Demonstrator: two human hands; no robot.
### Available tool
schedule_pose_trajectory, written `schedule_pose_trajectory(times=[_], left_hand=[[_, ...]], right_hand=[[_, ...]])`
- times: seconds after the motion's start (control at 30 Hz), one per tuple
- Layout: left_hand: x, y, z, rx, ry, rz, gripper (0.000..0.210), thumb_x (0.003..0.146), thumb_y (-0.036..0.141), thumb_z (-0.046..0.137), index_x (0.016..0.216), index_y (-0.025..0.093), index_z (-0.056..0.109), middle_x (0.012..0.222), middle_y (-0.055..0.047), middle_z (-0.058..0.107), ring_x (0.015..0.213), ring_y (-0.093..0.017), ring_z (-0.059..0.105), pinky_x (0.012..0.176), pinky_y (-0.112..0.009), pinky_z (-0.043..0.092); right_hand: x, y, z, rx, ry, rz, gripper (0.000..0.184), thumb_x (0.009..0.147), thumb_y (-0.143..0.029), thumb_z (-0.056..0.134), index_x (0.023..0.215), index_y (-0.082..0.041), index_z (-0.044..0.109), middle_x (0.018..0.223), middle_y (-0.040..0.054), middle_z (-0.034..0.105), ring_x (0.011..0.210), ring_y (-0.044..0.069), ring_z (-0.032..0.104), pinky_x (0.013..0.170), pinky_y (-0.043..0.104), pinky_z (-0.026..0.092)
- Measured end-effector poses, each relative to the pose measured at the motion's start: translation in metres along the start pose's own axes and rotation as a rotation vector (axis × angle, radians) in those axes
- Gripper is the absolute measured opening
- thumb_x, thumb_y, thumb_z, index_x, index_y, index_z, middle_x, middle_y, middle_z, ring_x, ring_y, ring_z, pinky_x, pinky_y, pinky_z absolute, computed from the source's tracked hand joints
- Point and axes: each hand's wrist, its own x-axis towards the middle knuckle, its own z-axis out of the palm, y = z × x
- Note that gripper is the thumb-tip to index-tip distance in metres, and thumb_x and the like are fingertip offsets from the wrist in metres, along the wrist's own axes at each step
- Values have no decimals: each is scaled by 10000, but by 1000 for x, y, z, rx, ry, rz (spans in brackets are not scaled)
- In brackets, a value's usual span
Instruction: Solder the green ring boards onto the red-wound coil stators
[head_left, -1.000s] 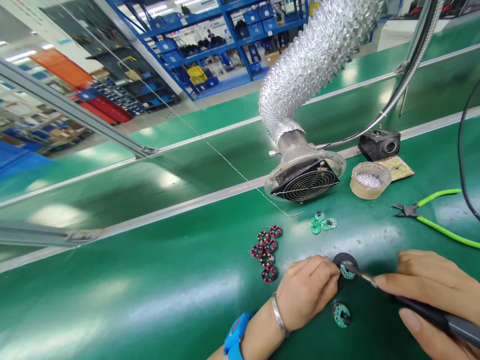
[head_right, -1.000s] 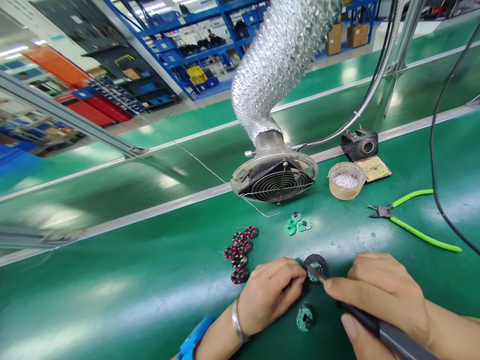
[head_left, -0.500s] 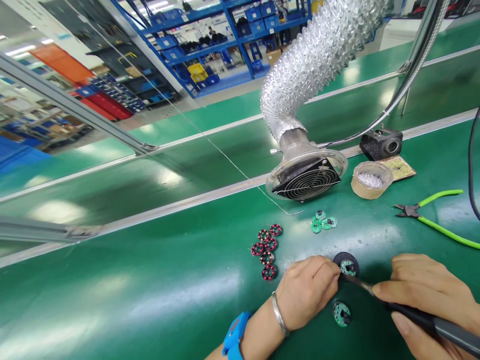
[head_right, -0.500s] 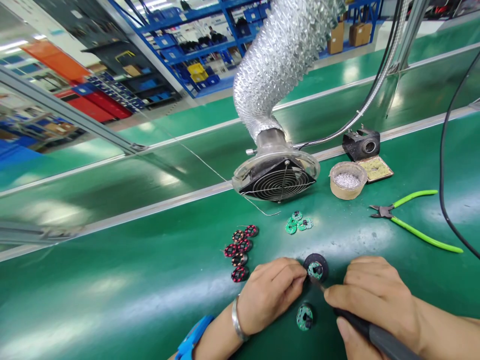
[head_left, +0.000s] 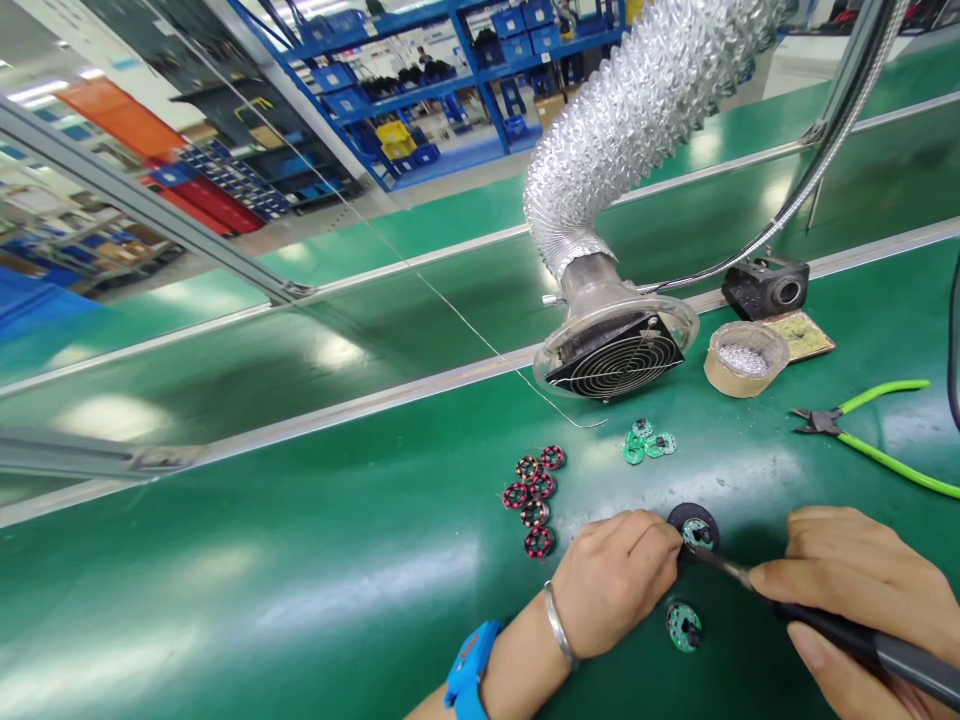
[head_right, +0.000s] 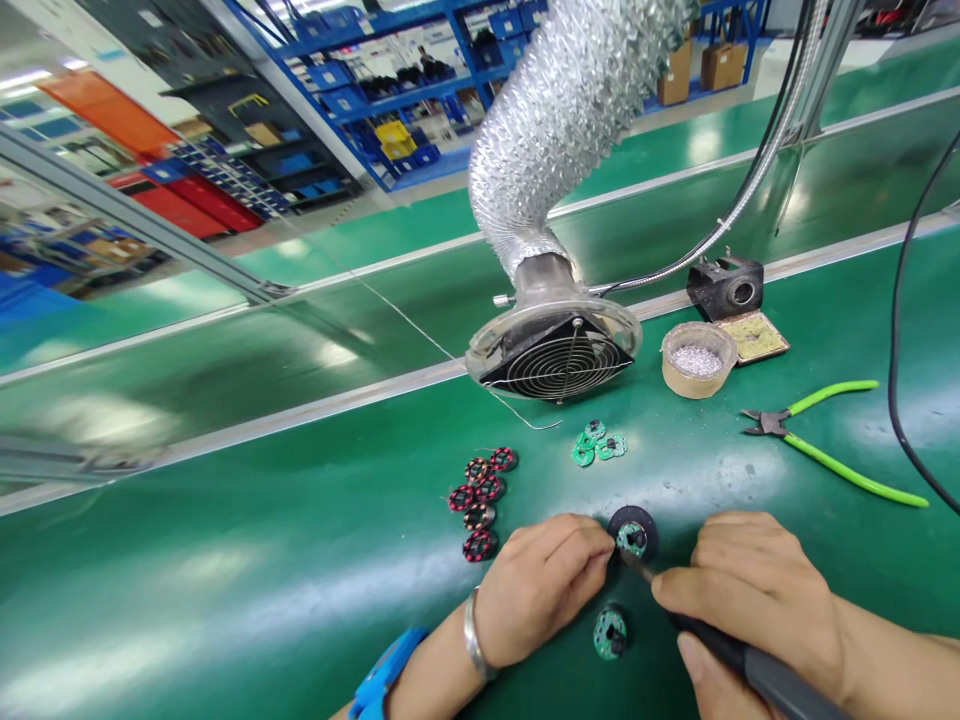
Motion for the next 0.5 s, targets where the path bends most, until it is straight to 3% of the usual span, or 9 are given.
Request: schedule_pose_trajectory(times=[0.13, 0.23, 0.33, 0.5], left_hand=[[-1, 0, 0, 0, 4, -2, 120, 943, 156, 449, 934, 177, 566, 808, -14, 705, 670, -142, 669, 601, -228, 514], [-1, 0, 0, -4, -7, -5, 126, 947, 161, 442, 938, 176, 567, 806, -15, 703, 671, -140, 669, 604, -225, 513], [-1, 0, 0, -9, -13, -2, 139, 953, 162, 432, 943, 173, 569, 798, -16, 700, 657, -134, 664, 605, -219, 510], [-1, 0, 2, 6, -5, -14, 143, 920, 152, 446, 899, 167, 587, 739, -25, 675, 607, -145, 626, 579, -238, 484]], right_hand=[[-1, 2, -1, -14, 73, 0, 191, 912, -171, 440, 1027, -216, 585, 641, 41, 636, 608, 222, 649, 505, 340, 477], [-1, 13, 5, 44, 120, -27, 271, 915, -174, 454, 1151, -188, 587, 666, 36, 627, 570, 193, 612, 499, 317, 470], [-1, 26, 17, 50, 63, -14, 391, 901, -89, 494, 1279, -179, 532, 715, 3, 617, 580, 138, 571, 544, 266, 469], [0, 39, 37, -46, -83, -72, 345, 909, -41, 457, 1204, -177, 570, 697, 3, 558, 609, 143, 457, 535, 260, 374]])
